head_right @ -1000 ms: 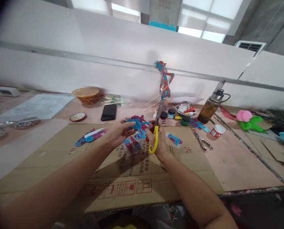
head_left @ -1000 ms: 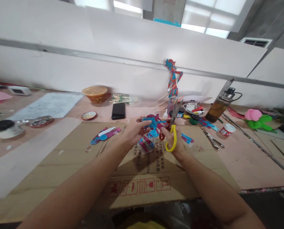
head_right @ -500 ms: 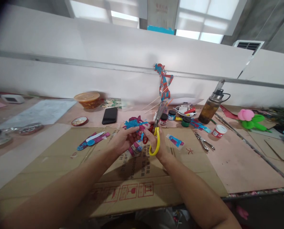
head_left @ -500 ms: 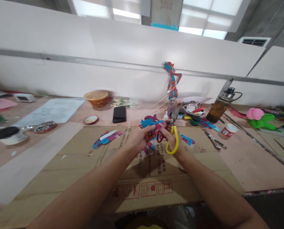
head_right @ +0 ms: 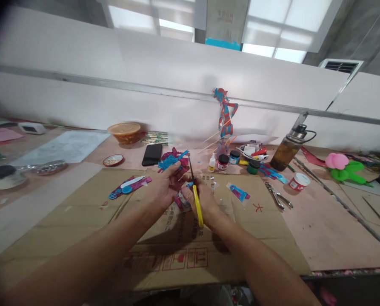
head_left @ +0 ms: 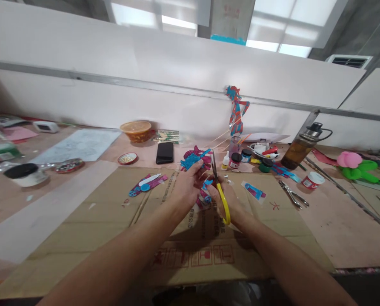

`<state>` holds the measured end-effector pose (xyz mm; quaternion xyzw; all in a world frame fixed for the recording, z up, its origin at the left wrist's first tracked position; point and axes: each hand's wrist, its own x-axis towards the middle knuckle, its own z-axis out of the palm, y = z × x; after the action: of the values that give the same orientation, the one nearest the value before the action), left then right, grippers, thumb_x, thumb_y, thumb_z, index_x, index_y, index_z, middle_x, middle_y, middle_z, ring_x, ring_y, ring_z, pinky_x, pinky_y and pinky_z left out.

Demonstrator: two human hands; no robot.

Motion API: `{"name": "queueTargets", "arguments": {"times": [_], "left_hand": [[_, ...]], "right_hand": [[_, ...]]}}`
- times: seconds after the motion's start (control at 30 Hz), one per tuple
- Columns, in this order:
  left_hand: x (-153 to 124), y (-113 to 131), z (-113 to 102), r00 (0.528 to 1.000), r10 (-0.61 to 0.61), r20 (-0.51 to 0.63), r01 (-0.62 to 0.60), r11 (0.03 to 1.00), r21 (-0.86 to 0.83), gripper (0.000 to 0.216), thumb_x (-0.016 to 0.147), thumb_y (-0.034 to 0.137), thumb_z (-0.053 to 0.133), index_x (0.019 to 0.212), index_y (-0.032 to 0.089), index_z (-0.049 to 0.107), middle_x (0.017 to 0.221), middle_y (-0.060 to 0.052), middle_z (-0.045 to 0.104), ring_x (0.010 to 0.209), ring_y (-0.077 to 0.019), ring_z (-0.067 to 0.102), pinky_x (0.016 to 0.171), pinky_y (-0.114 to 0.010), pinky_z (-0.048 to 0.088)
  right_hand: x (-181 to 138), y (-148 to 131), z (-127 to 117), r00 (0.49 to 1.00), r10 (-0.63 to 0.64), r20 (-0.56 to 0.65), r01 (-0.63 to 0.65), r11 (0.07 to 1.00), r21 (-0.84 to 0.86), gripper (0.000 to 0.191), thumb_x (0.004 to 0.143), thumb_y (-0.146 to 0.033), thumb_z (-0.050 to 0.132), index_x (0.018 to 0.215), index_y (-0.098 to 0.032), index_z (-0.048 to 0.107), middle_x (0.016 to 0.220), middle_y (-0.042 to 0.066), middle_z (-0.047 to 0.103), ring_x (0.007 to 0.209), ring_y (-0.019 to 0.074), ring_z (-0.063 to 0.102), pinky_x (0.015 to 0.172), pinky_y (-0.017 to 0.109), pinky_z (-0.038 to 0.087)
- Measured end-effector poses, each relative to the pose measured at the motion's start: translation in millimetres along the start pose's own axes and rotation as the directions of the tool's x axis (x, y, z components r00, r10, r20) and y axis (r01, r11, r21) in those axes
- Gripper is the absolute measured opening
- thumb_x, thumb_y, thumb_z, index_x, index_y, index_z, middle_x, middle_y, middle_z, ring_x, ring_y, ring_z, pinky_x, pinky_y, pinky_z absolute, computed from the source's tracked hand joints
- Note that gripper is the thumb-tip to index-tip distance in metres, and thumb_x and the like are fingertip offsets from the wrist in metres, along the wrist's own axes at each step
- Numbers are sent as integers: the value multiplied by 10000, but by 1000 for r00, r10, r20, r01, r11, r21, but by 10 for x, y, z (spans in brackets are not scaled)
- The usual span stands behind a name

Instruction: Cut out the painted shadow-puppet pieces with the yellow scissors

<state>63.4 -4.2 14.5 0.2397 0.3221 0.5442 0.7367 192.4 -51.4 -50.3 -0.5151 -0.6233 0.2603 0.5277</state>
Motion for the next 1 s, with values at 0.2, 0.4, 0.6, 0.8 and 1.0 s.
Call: {"name": "queueTargets", "arguments": {"times": [0.2,0.4,0.6,0.8,1.0], "left_hand": [[-55,-109,6,999,25,-34,-26,998,-51,400,684,251,1058,736,220,663,689,50,745,603,-124,687,661,-256,584],[-68,-139,-9,997,30,-68,-34,998,-59,403,687,223,1052,757,227,654,730,52,771,622,-122,711,659,-252,582],[-148,-122,46,998,17,-66,-22,997,-75,379,656,236,1074,744,210,706,678,63,735,580,-103,662,632,-226,566],[-218,-117,142,989,-4,-146,-17,989,-144,349,678,164,1052,691,196,705,661,38,733,567,-108,652,617,-225,553],[-217,-135,131,989,-29,-148,2,984,-180,279,727,115,1019,731,164,745,672,17,747,554,-99,655,601,-200,553]], "right_hand": [[-41,-100,9,999,36,-2,-36,999,32,239,1029,-490,625,1100,-285,727,1111,88,820,1116,300,767,967,398,661],[-44,-172,-43,999,27,32,-28,999,40,271,978,-473,679,1165,-284,729,1179,87,839,1069,301,774,1044,438,642],[-30,-182,-36,1000,18,10,-17,1000,-12,291,991,-538,646,1130,-295,728,1107,96,808,1091,308,770,1050,435,649],[-52,-101,-2,1000,24,-6,-24,1000,5,379,1033,-585,607,1188,-264,733,1097,108,810,1074,306,784,1059,448,655],[-50,-111,-26,1000,-10,18,10,1000,-20,376,1039,-576,604,1214,-270,736,1181,121,830,1117,309,786,1054,450,663]]}}
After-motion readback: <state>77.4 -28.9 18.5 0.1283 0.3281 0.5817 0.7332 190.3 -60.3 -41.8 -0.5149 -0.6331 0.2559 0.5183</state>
